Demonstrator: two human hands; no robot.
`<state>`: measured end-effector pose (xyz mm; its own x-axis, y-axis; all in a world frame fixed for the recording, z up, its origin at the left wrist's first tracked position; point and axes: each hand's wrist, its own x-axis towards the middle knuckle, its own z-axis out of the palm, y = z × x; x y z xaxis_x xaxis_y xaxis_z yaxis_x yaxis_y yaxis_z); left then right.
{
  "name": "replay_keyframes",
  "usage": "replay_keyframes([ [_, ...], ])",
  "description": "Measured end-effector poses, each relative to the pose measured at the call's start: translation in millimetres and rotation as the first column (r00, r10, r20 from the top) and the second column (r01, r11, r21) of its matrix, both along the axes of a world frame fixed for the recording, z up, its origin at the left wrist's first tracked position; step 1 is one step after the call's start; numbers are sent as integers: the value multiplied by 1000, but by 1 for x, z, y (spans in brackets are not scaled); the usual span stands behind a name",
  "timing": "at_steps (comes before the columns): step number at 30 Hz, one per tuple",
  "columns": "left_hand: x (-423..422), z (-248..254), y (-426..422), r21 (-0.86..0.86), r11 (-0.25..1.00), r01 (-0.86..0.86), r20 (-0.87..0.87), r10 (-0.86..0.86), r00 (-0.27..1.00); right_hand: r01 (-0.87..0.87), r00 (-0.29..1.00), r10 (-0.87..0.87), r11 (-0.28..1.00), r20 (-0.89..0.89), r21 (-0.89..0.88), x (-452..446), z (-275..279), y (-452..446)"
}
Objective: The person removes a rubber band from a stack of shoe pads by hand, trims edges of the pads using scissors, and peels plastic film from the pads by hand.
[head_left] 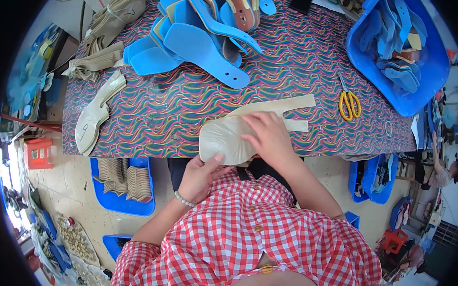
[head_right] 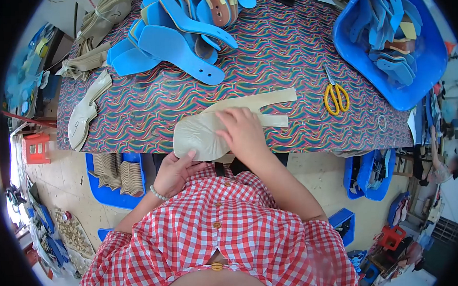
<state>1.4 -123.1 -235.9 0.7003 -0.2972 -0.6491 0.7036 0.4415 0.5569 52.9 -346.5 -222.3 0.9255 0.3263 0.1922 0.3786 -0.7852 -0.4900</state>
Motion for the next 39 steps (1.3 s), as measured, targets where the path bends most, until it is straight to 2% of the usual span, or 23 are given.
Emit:
replay_keyframes([
  [4,17,-1,5,176,976,-127,223,86,971,31,990,-37,998,133,47,15,-13,-17],
  [7,31,-6,15,181,950,-254,394,167,904,81,972,-96,993,214,81,19,3,-23],
  [10,39,6,21,252,914,-318,569,125,812,59,998,-56,940,-17,336,7,34,-7],
  [11,42,15,18,232,922,-310,599,116,792,35,999,-23,888,-32,459,3,50,8],
  [14,47,27,4,202,943,-264,637,78,767,-37,999,48,798,-1,601,0,66,36],
  [17,48,43,-10,181,963,-200,647,36,762,-89,981,-13,854,193,513,12,66,46],
  [19,43,63,-21,120,981,-154,649,40,760,-90,973,-32,860,228,502,14,67,45],
  [22,42,57,-16,433,887,-163,782,-279,558,-92,969,-36,865,245,493,13,69,42],
  [23,44,61,-17,572,775,-270,789,-428,441,-94,968,-34,866,247,491,12,70,41],
  [29,50,76,-26,610,667,-428,786,-577,221,-21,984,-68,873,164,486,7,67,37],
  [32,54,75,-30,548,673,-496,802,-591,83,143,988,-54,686,-146,714,0,59,32],
  [35,53,77,-35,508,716,-479,810,-586,-16,173,980,-6,505,-197,845,-14,44,24],
  [38,52,72,-40,469,764,-444,820,-564,-104,142,985,20,453,-169,880,-29,35,17],
  [39,51,70,-43,456,778,-432,831,-546,-107,128,984,51,477,-173,870,-34,33,12],
])
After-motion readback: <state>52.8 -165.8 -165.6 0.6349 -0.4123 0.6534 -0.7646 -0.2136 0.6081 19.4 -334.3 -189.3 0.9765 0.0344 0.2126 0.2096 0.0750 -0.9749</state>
